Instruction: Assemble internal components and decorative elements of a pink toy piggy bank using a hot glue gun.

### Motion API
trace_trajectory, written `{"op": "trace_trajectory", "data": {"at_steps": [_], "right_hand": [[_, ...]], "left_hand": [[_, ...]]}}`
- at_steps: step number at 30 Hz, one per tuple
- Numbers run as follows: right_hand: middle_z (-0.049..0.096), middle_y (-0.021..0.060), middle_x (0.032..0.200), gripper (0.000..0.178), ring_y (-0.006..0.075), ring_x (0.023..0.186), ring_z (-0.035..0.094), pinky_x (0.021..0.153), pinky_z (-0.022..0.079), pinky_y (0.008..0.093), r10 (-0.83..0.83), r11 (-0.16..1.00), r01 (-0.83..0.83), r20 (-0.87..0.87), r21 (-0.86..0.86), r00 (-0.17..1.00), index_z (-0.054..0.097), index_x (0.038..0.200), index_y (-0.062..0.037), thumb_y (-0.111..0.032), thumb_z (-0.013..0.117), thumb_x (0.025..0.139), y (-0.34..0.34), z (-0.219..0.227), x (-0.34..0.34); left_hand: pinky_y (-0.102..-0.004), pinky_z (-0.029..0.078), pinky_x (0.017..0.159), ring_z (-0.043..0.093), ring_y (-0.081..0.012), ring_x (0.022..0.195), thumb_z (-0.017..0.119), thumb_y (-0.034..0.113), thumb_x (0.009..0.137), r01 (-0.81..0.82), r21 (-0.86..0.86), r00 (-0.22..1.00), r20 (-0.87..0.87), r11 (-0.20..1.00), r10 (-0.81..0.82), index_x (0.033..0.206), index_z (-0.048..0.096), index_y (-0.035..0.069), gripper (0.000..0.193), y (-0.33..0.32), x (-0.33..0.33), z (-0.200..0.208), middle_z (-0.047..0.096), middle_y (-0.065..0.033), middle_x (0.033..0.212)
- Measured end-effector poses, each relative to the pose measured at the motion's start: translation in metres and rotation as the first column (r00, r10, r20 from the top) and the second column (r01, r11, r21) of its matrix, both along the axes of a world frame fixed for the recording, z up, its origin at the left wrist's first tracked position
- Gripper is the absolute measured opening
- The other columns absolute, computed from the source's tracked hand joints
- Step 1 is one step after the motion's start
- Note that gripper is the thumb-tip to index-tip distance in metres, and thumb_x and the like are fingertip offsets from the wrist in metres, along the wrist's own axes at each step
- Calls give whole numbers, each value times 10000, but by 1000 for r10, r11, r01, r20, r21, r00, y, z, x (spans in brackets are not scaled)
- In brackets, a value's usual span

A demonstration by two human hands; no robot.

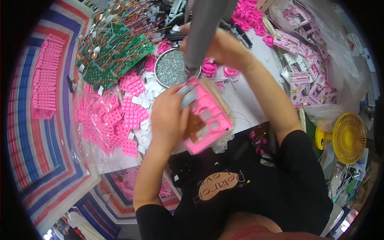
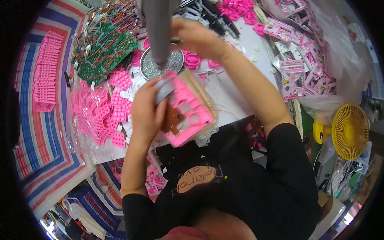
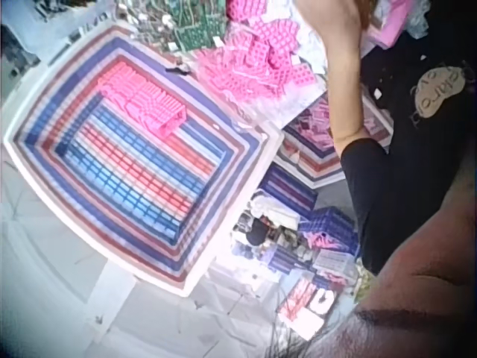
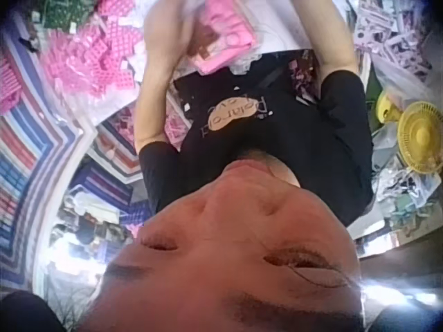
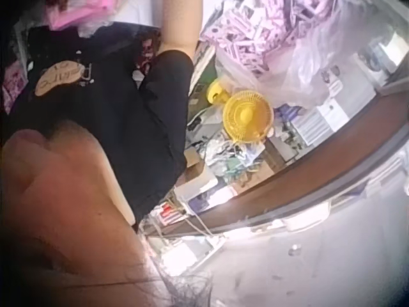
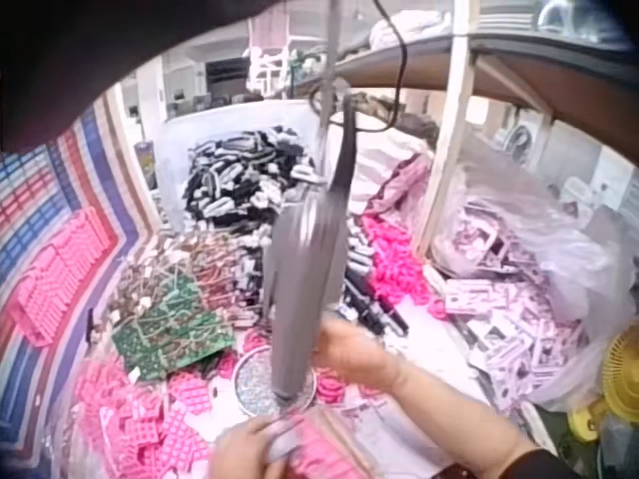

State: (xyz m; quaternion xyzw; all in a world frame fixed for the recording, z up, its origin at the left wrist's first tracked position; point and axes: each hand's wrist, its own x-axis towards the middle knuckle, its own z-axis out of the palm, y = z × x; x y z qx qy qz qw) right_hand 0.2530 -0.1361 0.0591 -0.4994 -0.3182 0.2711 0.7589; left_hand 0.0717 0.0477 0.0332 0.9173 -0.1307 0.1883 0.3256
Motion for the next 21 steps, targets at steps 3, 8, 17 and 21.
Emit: {"op": "trace_trajectory", "data": {"at_steps": [3, 8, 17, 21], "right_hand": [[731, 75, 1082, 415, 186, 1017, 694, 903, 545, 339, -360, 637, 670, 621, -381, 696, 661, 1286, -44, -275, 715, 945, -118, -12, 61], [754, 128, 963, 318, 269, 906, 729, 821, 562, 392, -173, 23, 886, 871, -464, 461, 735, 1130, -113, -262, 721, 850, -215, -53, 110], [650, 110, 1164, 374, 344, 1066, 662, 889, 540, 464, 274, 129, 919, 904, -373, 329, 696, 1219, -185, -207, 710, 846, -176, -88, 154], [642, 105, 1166, 394, 351, 1079, 650, 902, 539, 469, 222, 160, 905, 908, -394, 356, 693, 1230, -197, -188, 714, 836, -199, -79, 151]], "left_hand": [[-413, 499, 947, 619, -361, 1134, 760, -13, 773, -69, -60, 996, -66, 996, 65, 1065, 622, 10, 324, 35, -60, 55, 612, -208, 1261], [-464, 448, 1031, 586, -420, 1168, 796, 92, 753, -86, 301, 762, -595, 950, 257, 1203, 607, -2, 498, 115, -192, 124, 598, -218, 1273], [-456, 472, 984, 606, -389, 1139, 808, 136, 780, 115, 176, 866, -501, 978, -12, 1225, 624, 22, 495, 47, -124, 81, 645, -180, 1233], [-409, 516, 899, 658, -331, 1029, 788, 83, 797, 275, 88, 914, -333, 958, -231, 1177, 643, 15, 412, 7, -71, 58, 663, -170, 1164]]}}
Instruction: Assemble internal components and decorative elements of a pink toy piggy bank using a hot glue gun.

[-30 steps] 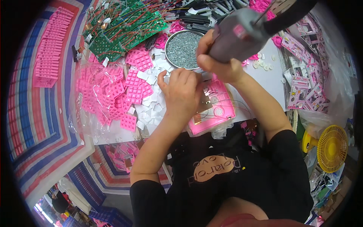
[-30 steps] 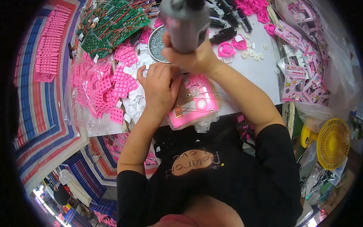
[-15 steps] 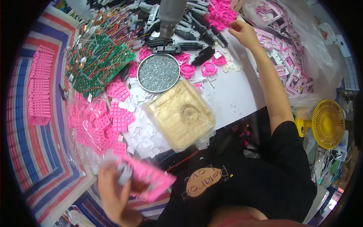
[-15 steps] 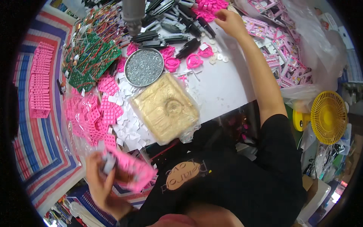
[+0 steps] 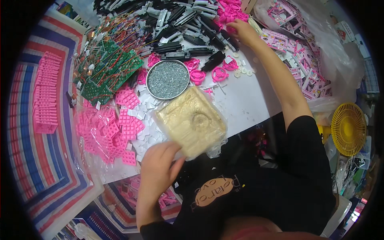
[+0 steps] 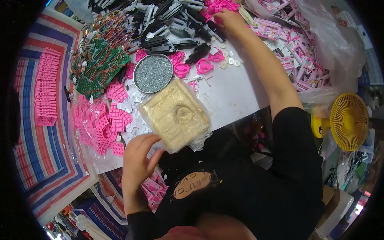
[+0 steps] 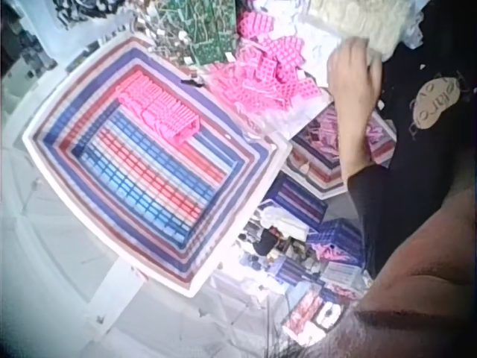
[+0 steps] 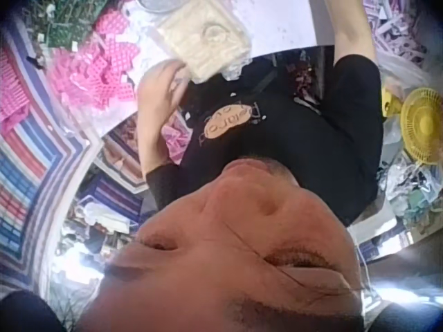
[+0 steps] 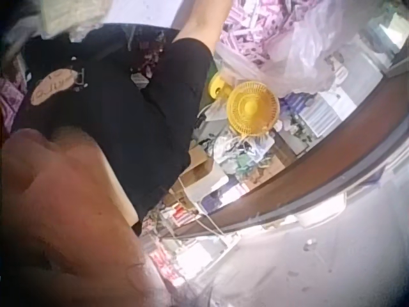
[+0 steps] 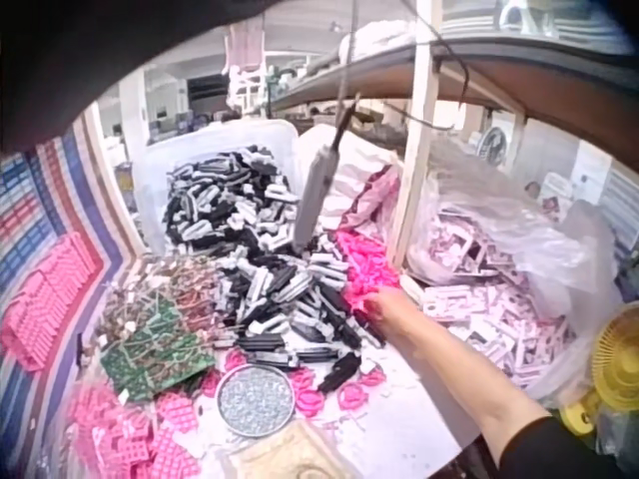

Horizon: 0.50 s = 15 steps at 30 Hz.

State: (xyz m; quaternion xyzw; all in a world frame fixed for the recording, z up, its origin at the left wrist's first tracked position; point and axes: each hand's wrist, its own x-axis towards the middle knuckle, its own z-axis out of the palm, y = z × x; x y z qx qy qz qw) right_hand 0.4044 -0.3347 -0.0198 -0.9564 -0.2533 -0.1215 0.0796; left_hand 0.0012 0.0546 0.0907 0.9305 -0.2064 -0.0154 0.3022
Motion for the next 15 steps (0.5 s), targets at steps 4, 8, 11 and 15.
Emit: {"op": "trace_trajectory", "data": {"at_steps": [4, 8, 11, 15], "right_hand": [[730, 67, 1024, 331, 175, 867, 697, 754, 568, 330, 81, 600, 237, -352, 764, 932, 709, 1199, -97, -228, 750, 898, 22, 33, -57], [725, 47, 918, 325, 116, 782, 660, 688, 545, 286, 493, 442, 368, -564, 818, 663, 720, 1151, -44, -192, 795, 871, 106, 73, -216], [675, 77, 809, 284, 181, 698, 654, 628, 524, 317, 375, 744, -69, -331, 664, 866, 727, 1083, -21, -166, 798, 848, 123, 83, -287], [652, 102, 766, 179, 269, 666, 651, 586, 515, 365, 541, 737, -336, -215, 586, 813, 719, 991, -44, -141, 774, 851, 120, 76, -301]], "left_hand": [[-284, 544, 768, 656, -166, 944, 720, 10, 878, -248, -522, 963, -224, 816, 149, 1257, 612, 9, 394, -41, 35, -20, 660, -131, 1167], [-261, 550, 775, 662, -160, 883, 733, 41, 885, -328, -633, 945, -208, 701, 255, 1469, 423, -8, 662, -89, 58, -46, 656, -132, 1179], [-242, 531, 756, 645, -100, 877, 684, 58, 935, -331, -574, 921, -371, 749, 122, 1488, 405, -18, 624, -95, 51, -53, 660, -96, 1068], [-241, 507, 683, 608, -70, 751, 554, 40, 1017, -381, -669, 749, -627, 638, -211, 1466, 432, -16, 468, -73, 21, -68, 651, -42, 969]]}}
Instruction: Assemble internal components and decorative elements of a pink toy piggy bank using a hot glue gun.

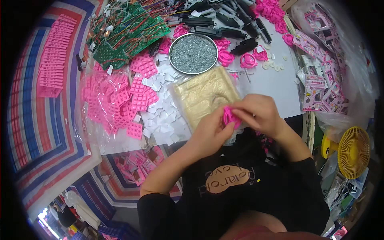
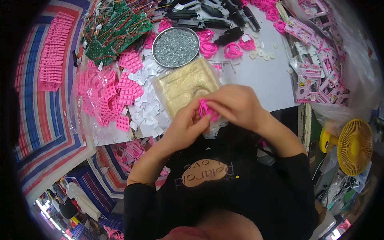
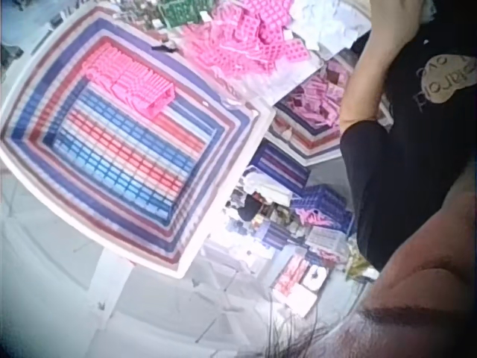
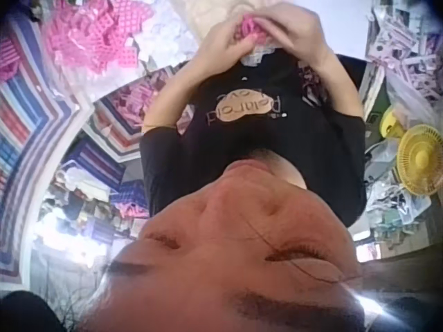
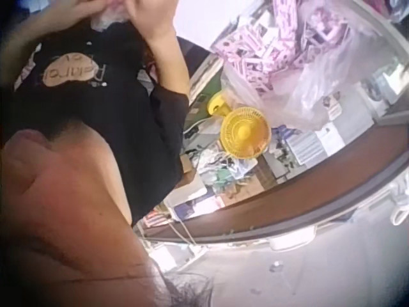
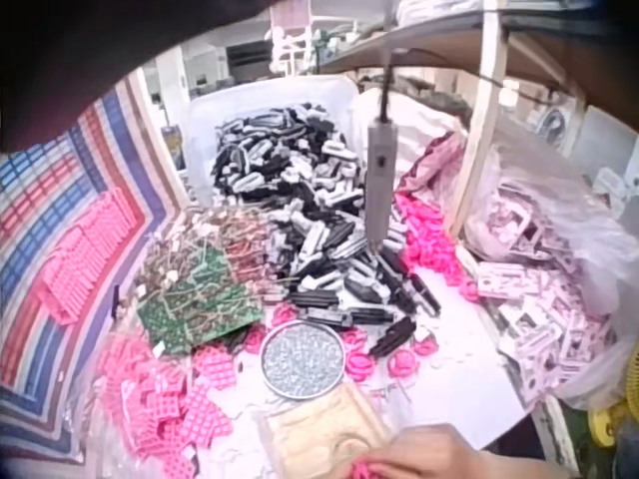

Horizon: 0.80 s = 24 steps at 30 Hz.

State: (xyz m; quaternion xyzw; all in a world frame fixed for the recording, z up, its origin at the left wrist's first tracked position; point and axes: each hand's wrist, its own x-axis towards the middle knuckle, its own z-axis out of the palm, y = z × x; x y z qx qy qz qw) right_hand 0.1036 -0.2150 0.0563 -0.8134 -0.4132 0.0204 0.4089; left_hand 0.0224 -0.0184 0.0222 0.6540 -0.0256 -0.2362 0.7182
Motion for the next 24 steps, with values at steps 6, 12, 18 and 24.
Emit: {"op": "trace_trajectory", "data": {"at_steps": [6, 12, 18, 24], "right_hand": [[589, 82, 686, 176, 306, 638, 630, 563, 496, 434, -14, 983, 45, 169, -179, 985, 560, 834, -91, -185, 704, 870, 15, -30, 24], [640, 84, 715, 112, 312, 664, 670, 574, 523, 442, 112, 879, 6, 219, -476, 969, 612, 915, -102, -173, 679, 860, 34, -44, 34], [685, 114, 769, 69, 344, 704, 681, 598, 522, 477, 191, 761, -126, 34, -636, 981, 606, 896, -115, -177, 634, 885, 44, -27, 43], [649, 153, 741, 92, 388, 700, 649, 628, 503, 506, 159, 834, -76, 106, -547, 982, 577, 886, -73, -128, 650, 871, 44, -26, 40]], "left_hand": [[-351, 519, 776, 645, -256, 906, 701, 81, 892, -372, 514, 830, 556, 773, 30, 1316, 550, 1, 458, 22, -7, 5, 645, -138, 1126], [-481, 381, 1041, 526, -267, 1239, 772, 317, 801, -402, 755, 665, 629, 518, -402, 1215, 647, 54, 507, 12, -17, -20, 605, -114, 1256], [-503, 358, 1104, 514, -320, 1267, 777, 382, 814, -122, 659, 669, 606, 742, -429, 1278, 626, 40, 596, 55, -6, -3, 585, -139, 1299], [-318, 517, 900, 647, -177, 1035, 743, 102, 895, -927, 189, 331, 819, 323, 470, 1151, 697, 18, 274, 261, 47, 72, 704, -82, 1122]]}}
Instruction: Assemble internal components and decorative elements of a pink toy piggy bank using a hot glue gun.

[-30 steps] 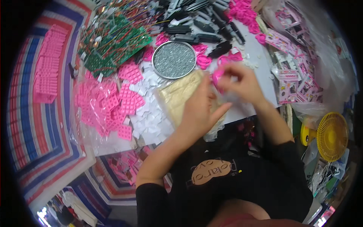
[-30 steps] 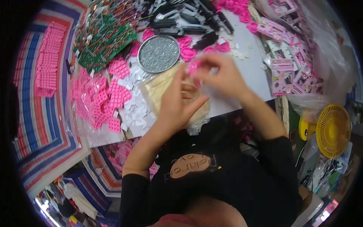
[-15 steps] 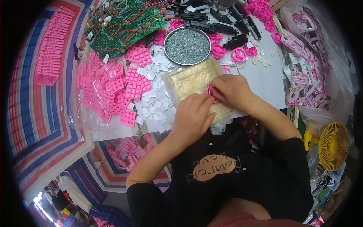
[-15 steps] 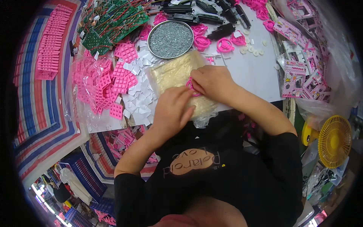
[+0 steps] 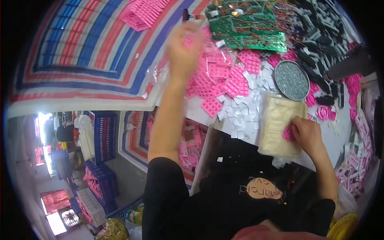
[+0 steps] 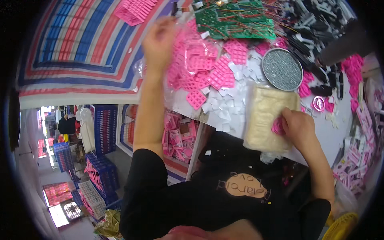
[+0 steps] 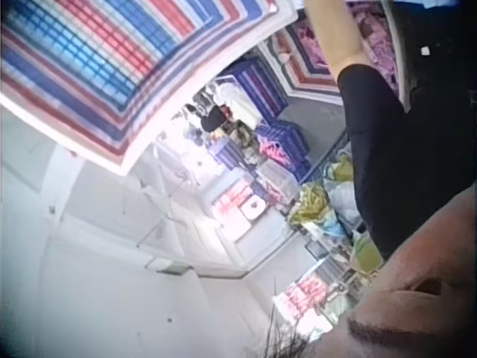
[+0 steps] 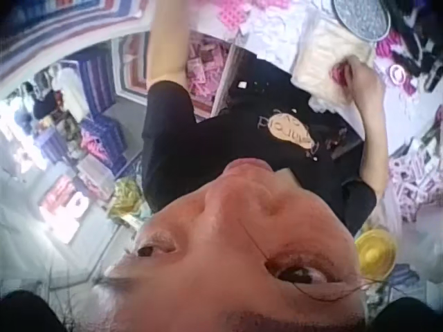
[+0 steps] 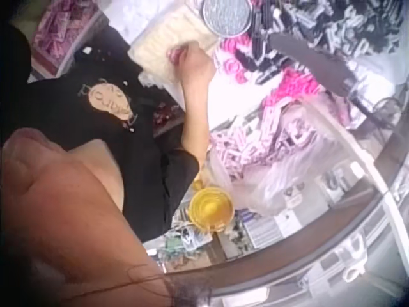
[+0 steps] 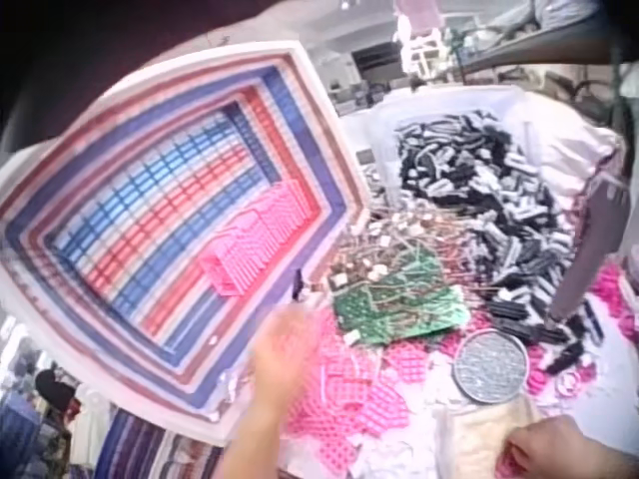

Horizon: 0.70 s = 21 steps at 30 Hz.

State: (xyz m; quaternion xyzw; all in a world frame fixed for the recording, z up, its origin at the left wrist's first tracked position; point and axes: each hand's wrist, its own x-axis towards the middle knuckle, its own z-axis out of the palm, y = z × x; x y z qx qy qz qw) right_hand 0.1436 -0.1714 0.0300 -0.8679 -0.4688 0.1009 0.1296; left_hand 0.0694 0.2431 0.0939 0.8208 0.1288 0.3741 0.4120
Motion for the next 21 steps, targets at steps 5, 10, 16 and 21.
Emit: {"op": "trace_trajectory", "data": {"at_steps": [5, 10, 16, 21], "right_hand": [[647, 160, 750, 111, 383, 701, 647, 629, 498, 499, -3, 1000, 3, -21, 1, 1000, 575, 882, -62, -122, 665, 856, 7, 0, -3], [659, 145, 751, 106, 362, 696, 661, 637, 517, 493, -45, 999, 44, -24, -32, 999, 602, 911, -72, -137, 667, 858, 8, 6, -6], [642, 128, 708, 128, 356, 692, 662, 616, 518, 478, -100, 995, 99, -42, -18, 994, 611, 902, -83, -176, 682, 850, 7, 10, -7], [685, 132, 734, 170, 347, 705, 695, 600, 529, 491, -112, 988, 94, -151, -122, 982, 638, 845, -72, -233, 680, 809, 5, 5, -1]], "left_hand": [[-480, 392, 1104, 530, -418, 1297, 711, 531, 814, -558, 392, 606, -410, 731, 682, 1259, 678, 25, 674, 266, 9, -30, 582, -314, 1352], [-546, 286, 1183, 409, -422, 1442, 642, 673, 814, -224, 633, 348, -658, 741, 668, 1493, 512, 156, 864, 346, 48, -52, 479, -268, 1513], [-502, 340, 1191, 456, -431, 1404, 596, 670, 866, -157, 787, 270, -547, 596, 793, 1478, 535, 149, 805, 446, 104, -91, 514, -237, 1493], [-524, 494, 991, 661, -333, 1136, 604, 583, 911, 86, 852, 228, -522, 517, 822, 1239, 701, 145, 556, 548, 65, -83, 708, -170, 1209]]}}
